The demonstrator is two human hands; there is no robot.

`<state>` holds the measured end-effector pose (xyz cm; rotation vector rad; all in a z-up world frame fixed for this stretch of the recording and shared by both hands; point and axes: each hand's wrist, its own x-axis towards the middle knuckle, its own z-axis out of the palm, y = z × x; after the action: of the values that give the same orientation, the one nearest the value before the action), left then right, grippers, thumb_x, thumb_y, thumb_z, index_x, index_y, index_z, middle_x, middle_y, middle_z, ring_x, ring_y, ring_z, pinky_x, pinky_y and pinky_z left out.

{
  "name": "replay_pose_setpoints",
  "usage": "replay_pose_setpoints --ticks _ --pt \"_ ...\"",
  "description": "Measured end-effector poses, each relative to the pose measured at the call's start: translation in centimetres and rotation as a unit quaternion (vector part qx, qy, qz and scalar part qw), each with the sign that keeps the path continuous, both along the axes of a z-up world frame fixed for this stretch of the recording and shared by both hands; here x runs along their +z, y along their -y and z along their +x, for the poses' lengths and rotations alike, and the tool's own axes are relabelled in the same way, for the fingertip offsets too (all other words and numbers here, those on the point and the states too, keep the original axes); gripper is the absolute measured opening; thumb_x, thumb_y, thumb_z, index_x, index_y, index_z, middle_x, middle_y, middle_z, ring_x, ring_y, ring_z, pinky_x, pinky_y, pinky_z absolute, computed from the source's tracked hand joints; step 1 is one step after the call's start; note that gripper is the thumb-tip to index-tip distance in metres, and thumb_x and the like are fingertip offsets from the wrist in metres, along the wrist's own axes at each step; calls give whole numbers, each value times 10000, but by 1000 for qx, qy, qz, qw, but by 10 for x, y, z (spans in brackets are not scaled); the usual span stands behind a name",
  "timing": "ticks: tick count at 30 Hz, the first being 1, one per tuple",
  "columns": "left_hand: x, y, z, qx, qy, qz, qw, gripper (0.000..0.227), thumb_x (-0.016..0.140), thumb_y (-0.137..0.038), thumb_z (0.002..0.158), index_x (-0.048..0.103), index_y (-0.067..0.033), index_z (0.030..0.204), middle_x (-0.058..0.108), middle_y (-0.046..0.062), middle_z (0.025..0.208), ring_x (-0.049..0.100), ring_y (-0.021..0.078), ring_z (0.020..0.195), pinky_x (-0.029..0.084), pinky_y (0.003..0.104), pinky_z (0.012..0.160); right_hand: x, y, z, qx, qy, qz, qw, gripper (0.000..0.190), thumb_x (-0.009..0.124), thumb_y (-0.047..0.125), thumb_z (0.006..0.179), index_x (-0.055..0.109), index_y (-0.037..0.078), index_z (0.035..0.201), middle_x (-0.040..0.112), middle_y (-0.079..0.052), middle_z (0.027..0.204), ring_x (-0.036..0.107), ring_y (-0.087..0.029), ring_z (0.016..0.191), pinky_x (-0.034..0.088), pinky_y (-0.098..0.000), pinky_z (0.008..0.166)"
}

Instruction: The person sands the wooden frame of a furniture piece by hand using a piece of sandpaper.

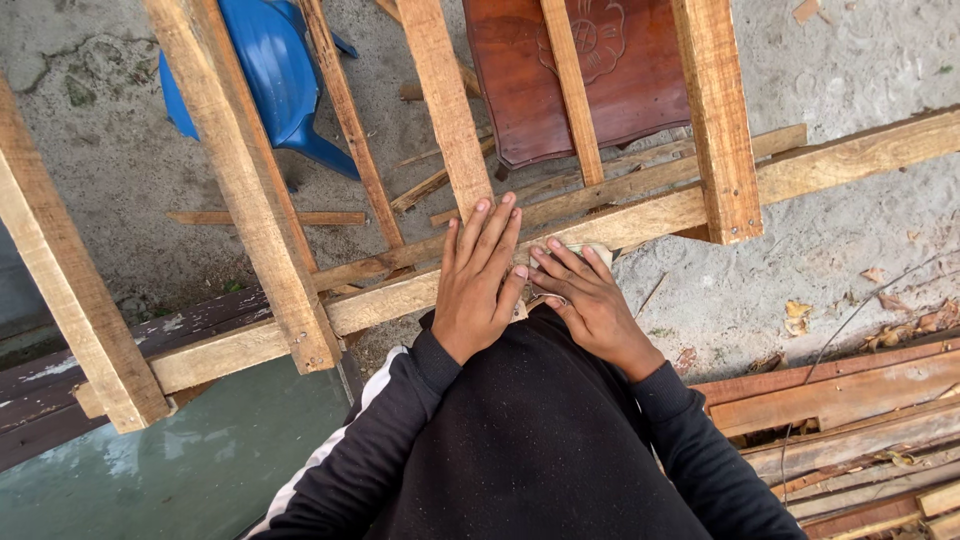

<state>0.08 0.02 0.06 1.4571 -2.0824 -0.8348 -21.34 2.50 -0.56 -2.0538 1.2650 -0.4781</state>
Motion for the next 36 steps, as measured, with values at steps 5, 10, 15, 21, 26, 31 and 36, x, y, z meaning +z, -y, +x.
replay_pose_setpoints --ticks 5,10,15,21,26,31,36 --pt "2 -1 1 0 5 -1 1000 606 471 -315 1078 339 -99 1629 255 42 1725 164 251 1619 93 567 1316 4 7 6 -69 34 -54 996 366 545 164 1058 633 120 1411 546 -60 1557 427 -245 1523 258 -492 1297" --pt "13 1 -3 1 32 20 999 600 470 -290 1075 342 -98 1629 249 36 1728 140 246 1621 51 563 1311 10 32 6 -80 -2 -111 991 367 553 126 1063 616 84 1422 554 -95 1549 454 -260 1502 290 -483 1280" --pt "31 -3 -19 48 43 35 997 621 477 -202 1035 341 -56 1624 225 82 1732 83 285 1624 -1 575 1298 16 44 -6 -63 -39 -161 984 427 535 51 1007 632 70 1422 564 -91 1539 536 -238 1420 335 -472 1248" --pt "40 -11 -55 124 73 65 988 594 531 -207 978 425 -62 1544 272 99 1688 77 290 1593 10 608 1254 18 44 -31 -46 -56 -216 974 426 489 118 1077 586 130 1492 509 -68 1599 471 -213 1485 288 -441 1284" --pt "36 -11 -72 188 121 19 975 566 519 -125 1008 441 -78 1567 455 56 1618 165 261 1589 106 594 1264 10 45 -34 132 -170 -114 970 560 491 400 1051 493 124 1538 372 -102 1651 255 -250 1551 116 -522 1257" --pt "33 -15 -68 227 41 12 973 537 499 -54 1005 498 -117 1539 570 71 1544 245 248 1595 186 568 1280 8 48 -37 183 -143 -97 968 588 504 389 1034 484 123 1559 356 -98 1660 246 -240 1557 102 -522 1262" --pt "31 -15 -66 238 -11 20 971 461 488 -92 1042 548 -131 1498 624 64 1485 257 243 1589 195 598 1265 1 53 -22 248 -109 -72 960 534 520 374 1048 539 76 1491 438 -92 1619 262 -257 1565 114 -495 1279"
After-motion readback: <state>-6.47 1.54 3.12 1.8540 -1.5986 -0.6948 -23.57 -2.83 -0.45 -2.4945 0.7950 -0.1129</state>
